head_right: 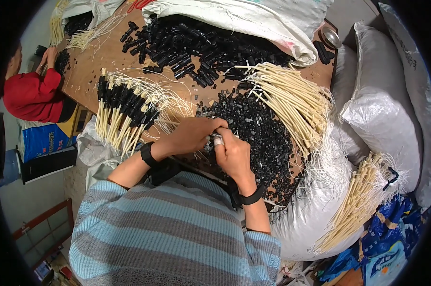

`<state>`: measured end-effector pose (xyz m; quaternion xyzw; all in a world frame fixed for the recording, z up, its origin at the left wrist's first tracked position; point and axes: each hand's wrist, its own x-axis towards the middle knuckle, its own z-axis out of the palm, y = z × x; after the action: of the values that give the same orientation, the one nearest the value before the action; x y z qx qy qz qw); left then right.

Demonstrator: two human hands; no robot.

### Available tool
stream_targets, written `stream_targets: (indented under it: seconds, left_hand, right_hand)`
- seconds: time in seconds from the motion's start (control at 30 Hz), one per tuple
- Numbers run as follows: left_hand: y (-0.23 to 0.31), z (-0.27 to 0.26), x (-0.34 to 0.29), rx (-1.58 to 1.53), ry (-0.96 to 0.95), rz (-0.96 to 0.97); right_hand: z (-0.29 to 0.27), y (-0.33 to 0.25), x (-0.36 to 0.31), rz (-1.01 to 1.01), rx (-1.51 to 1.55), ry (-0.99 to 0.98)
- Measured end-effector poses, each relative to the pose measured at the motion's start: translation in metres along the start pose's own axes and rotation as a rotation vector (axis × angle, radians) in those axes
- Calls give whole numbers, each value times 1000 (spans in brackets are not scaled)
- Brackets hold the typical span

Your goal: The person assembles components by hand, threading white cords through black plastic parts and sliding them down to secure them. They repeat this process for several cords before gathering the finished assemblies and placing them into a large white bag.

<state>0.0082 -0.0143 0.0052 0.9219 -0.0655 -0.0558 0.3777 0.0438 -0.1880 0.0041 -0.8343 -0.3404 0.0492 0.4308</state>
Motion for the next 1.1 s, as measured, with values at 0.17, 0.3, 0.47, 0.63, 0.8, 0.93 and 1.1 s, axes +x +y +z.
stream_targets:
  seconds: [0.17,0.3,0.47,0.63,0.8,0.93,1.1]
  left_hand:
    - [-4,-4,-2,-272,-23,27]
    - [2,-6,-2,-214,249,162]
    - [-1,-2,-5,-347,320,149]
    - [-11,-3,-7,-378,369,272]
    - [-14,-8,-8,-271,360,446]
    - [-46,-21,10,136,562,190]
    - [-96,-23,37,299,257,244]
  right_hand:
    - [-7,-3,0,-46,-67,-78]
    - [-7,-7,1,-32,-154,9]
    - [-11,-13,0,-41,-178,2]
    - [-6,-11,-2,-64,-84,-11]
    - [-1,-7,-6,-2,84,-19]
    - [5,-1,-12,259,169,60]
    - [6,7,-14,350,264,52]
